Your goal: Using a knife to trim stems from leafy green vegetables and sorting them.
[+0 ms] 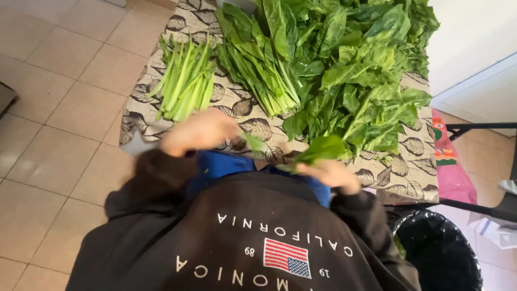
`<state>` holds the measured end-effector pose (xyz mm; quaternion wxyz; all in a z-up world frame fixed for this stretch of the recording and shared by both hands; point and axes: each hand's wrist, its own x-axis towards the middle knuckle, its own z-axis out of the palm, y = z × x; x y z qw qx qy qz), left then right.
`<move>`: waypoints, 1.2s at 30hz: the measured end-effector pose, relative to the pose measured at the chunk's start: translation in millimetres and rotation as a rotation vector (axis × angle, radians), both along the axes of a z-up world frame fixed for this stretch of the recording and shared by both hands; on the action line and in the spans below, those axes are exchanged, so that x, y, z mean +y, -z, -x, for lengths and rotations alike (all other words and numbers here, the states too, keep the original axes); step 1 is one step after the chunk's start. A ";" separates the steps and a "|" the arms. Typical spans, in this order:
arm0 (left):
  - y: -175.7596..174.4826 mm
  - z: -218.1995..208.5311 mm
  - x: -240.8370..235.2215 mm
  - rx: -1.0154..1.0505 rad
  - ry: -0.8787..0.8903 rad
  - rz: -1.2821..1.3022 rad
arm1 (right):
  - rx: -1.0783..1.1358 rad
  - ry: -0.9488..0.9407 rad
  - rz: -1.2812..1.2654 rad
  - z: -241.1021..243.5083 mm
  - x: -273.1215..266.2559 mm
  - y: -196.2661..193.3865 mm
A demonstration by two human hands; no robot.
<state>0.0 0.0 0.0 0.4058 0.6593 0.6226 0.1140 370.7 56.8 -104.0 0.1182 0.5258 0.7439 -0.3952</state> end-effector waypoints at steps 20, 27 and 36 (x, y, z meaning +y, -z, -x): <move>0.3 -32.0 9.1 -0.344 -0.108 -0.556 | 0.278 0.015 -1.242 36.4 53.2 -93.9; -3.2 -49.4 13.0 -0.145 0.099 -0.454 | 0.125 -0.490 -1.422 51.9 54.8 -56.9; 4.5 -46.8 12.4 -0.098 0.172 -0.282 | 0.334 -0.829 -1.245 49.1 35.3 -62.0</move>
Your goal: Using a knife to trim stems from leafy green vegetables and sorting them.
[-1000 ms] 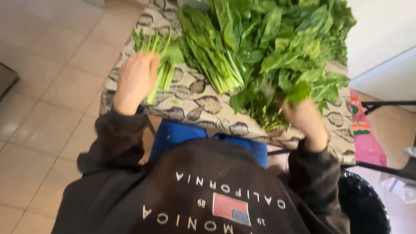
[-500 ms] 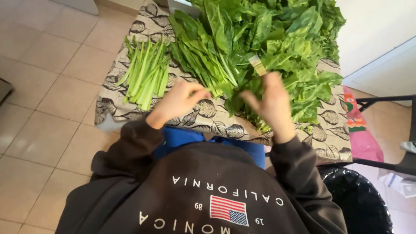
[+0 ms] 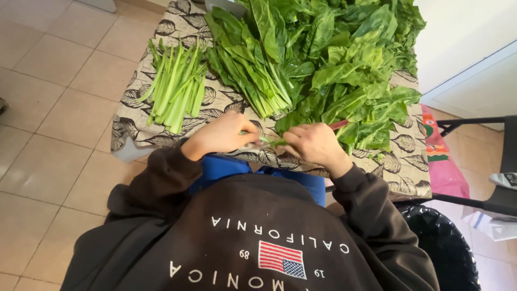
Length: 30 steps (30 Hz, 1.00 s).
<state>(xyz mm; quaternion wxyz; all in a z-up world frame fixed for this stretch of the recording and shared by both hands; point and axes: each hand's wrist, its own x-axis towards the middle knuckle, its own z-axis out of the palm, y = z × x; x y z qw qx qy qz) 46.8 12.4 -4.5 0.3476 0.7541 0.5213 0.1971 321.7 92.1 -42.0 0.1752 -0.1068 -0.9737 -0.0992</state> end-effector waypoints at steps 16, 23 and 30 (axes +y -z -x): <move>66.5 97.1 27.8 0.672 -0.626 -0.529 | 0.141 0.965 -0.058 -65.9 110.9 -13.4; 28.4 75.3 19.5 0.487 -0.519 -0.515 | 0.068 0.737 0.370 54.3 68.9 38.3; 24.0 8.6 2.3 -0.355 -0.162 -0.136 | 0.411 0.640 0.495 50.6 73.7 44.7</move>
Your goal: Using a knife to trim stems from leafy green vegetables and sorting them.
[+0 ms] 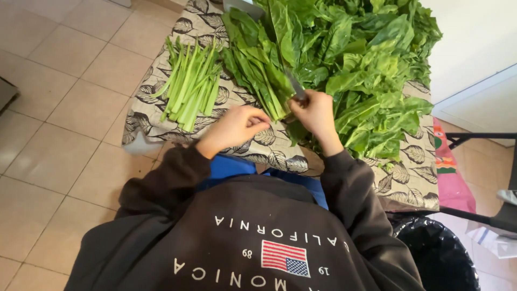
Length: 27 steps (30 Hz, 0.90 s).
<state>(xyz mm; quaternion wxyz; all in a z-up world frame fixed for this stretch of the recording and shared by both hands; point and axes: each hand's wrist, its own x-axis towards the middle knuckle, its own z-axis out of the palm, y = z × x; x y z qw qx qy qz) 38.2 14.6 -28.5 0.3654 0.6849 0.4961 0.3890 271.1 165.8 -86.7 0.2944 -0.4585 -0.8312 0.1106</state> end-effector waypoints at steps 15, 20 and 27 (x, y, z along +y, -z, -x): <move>64.0 -61.7 35.7 -0.742 -0.131 0.001 | 0.482 -0.208 0.561 -29.6 -59.6 6.0; 44.3 -49.7 20.1 -0.143 -0.016 -0.084 | 0.377 -0.285 0.485 -14.9 -96.2 -30.9; 32.5 23.2 24.1 0.880 -0.376 -0.276 | 0.223 -0.121 0.477 -49.0 -84.0 -33.2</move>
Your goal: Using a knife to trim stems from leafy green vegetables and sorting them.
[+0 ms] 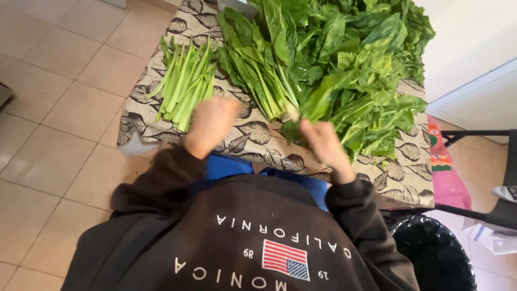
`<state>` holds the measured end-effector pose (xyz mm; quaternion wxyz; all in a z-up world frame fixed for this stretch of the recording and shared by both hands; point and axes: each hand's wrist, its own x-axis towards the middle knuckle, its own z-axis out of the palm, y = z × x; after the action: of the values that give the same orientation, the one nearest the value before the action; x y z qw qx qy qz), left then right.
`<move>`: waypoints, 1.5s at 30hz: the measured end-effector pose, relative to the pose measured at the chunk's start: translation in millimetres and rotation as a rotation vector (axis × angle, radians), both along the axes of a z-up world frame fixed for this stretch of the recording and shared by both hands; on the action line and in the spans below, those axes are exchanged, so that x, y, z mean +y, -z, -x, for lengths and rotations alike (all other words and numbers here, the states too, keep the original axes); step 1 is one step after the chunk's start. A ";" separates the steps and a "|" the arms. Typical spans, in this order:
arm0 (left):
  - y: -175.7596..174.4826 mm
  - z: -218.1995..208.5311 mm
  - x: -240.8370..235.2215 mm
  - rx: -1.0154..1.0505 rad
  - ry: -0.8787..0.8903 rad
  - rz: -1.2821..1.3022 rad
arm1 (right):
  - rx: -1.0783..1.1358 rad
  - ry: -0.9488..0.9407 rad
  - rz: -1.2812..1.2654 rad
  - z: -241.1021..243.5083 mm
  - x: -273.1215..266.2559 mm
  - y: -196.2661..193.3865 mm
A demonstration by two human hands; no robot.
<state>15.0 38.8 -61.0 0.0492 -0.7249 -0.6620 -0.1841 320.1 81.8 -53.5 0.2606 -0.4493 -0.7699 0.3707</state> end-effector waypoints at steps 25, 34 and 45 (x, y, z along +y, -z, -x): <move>93.3 -27.7 101.7 -0.573 -0.173 0.360 | 1.314 -0.656 0.569 -46.3 -52.8 -29.9; -2.0 -26.6 38.5 -1.050 0.190 -0.023 | 1.095 -0.458 0.948 -38.4 -101.6 29.5; 51.1 -124.2 38.7 -1.888 0.503 0.544 | 0.215 0.052 -0.189 -55.5 -67.1 14.8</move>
<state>139.2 77.4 -112.1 -0.7011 -0.3883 -0.2778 -0.5296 375.5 14.6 -68.3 0.3924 -0.4002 -0.7570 0.3358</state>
